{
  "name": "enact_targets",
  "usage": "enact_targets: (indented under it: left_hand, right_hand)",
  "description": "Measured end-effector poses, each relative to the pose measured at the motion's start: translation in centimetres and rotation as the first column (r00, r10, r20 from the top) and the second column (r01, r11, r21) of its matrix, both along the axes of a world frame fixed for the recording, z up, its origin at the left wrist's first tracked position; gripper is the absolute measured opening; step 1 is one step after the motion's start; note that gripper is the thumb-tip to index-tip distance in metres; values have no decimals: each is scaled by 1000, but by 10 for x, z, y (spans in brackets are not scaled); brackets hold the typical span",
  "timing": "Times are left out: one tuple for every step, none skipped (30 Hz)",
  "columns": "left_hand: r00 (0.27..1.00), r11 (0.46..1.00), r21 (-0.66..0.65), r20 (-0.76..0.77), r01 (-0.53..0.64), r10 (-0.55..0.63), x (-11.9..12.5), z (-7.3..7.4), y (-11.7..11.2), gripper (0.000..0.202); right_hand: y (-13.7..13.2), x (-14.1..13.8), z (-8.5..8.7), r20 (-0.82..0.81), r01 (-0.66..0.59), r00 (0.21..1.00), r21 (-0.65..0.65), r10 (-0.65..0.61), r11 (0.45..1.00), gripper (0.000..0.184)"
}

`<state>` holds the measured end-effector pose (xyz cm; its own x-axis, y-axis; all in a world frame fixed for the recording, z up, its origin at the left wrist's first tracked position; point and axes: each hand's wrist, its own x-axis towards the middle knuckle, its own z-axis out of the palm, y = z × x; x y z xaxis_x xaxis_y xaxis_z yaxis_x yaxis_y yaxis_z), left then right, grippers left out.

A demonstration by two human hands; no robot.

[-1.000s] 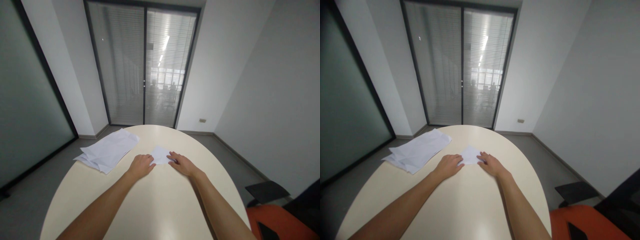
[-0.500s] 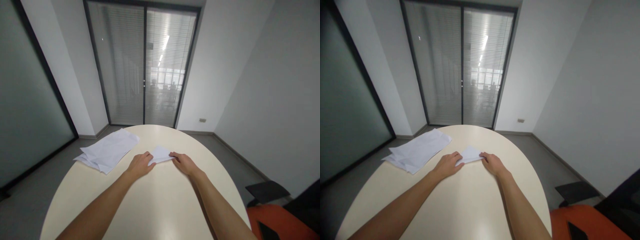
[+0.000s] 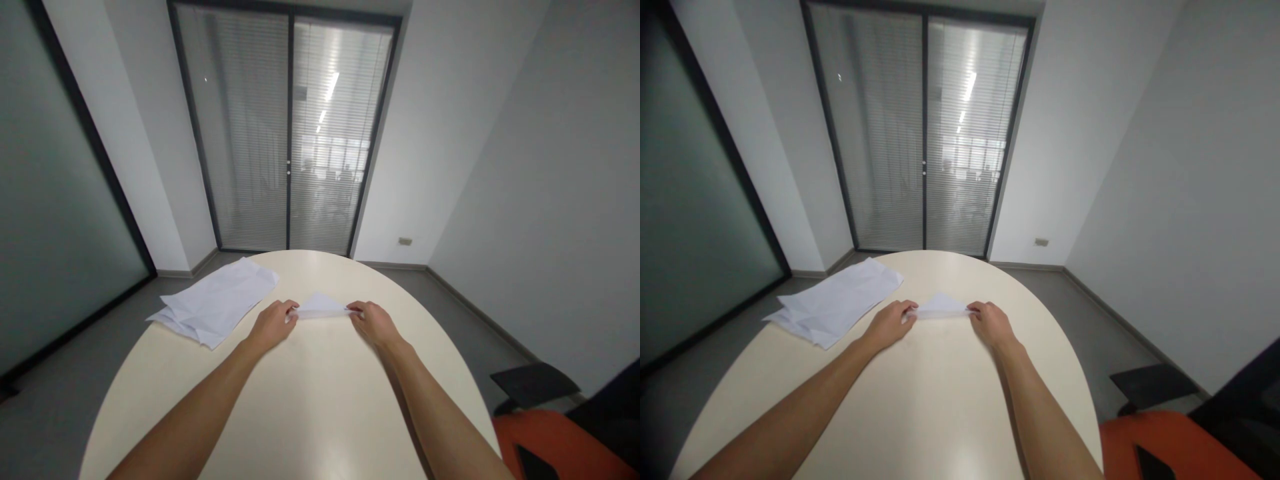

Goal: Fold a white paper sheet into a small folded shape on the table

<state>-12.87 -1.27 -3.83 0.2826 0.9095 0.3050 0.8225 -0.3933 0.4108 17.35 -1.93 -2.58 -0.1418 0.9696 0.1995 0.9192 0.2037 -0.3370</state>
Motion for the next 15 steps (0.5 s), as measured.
enact_targets:
  left_hand:
    - [1000, 1000, -4, -3, -13, 13, -1, 0, 1, 27]
    - [1000, 1000, -4, -7, -24, 24, -1, 0, 1, 26]
    - [999, 1000, -3, -10, -31, 31, -1, -1, 2, 26]
    - [999, 999, -1, -12, -37, 37, -1, -1, 3, 25]
    - [999, 999, -1, -13, -44, 44, 0, -2, 3, 24]
    - [999, 999, -1, -16, -51, 51, 0, -3, 3, 23]
    - [998, 998, -3, -19, -60, 60, 1, -3, 4, 22]
    - [997, 997, -5, -24, -71, 71, 1, -4, 4, 21]
    - [996, 997, -6, -30, -83, 83, 2, -5, 4, 20]
    - [995, 995, -6, -35, -95, 95, 3, -5, 5, 20]
    - [994, 994, -3, -39, -107, 106, 3, -6, 5, 19]
    - [993, 994, 2, -42, -112, 112, 4, -6, 5, 19]
    - [993, 994, 10, -42, -111, 111, 4, -6, 4, 18]
    - [993, 994, 21, -41, -106, 107, 4, -7, 4, 17]
    - [994, 995, 30, -40, -99, 100, 4, -7, 4, 16]
  right_hand:
    - [0, 0, 1, -6, 9, 1000, 1, -9, 1000, 36]
    - [-1, -1, 2, -14, 17, 1000, 0, -17, 1000, 35]
    - [-1, -1, 2, -25, 23, 999, -2, -23, 1000, 35]
    - [-1, -1, 2, -40, 28, 999, -2, -28, 1000, 35]
    - [0, -2, 1, -55, 34, 998, 1, -34, 999, 34]
    - [0, -2, 0, -71, 40, 997, 8, -40, 999, 33]
    - [1, -2, -1, -84, 49, 995, 15, -47, 999, 32]
    - [2, -3, -2, -95, 59, 994, 22, -57, 998, 31]
    - [3, -3, -4, -103, 71, 992, 27, -68, 997, 30]
    - [3, -4, -5, -109, 81, 991, 29, -77, 996, 29]
    - [4, -5, -6, -113, 90, 990, 30, -86, 995, 29]
    - [4, -6, -8, -116, 99, 989, 31, -94, 995, 29]
    - [5, -6, -9, -117, 106, 988, 34, -101, 994, 29]
    - [5, -7, -9, -116, 111, 988, 40, -105, 993, 30]
    - [5, -8, -10, -114, 114, 988, 48, -108, 992, 30]
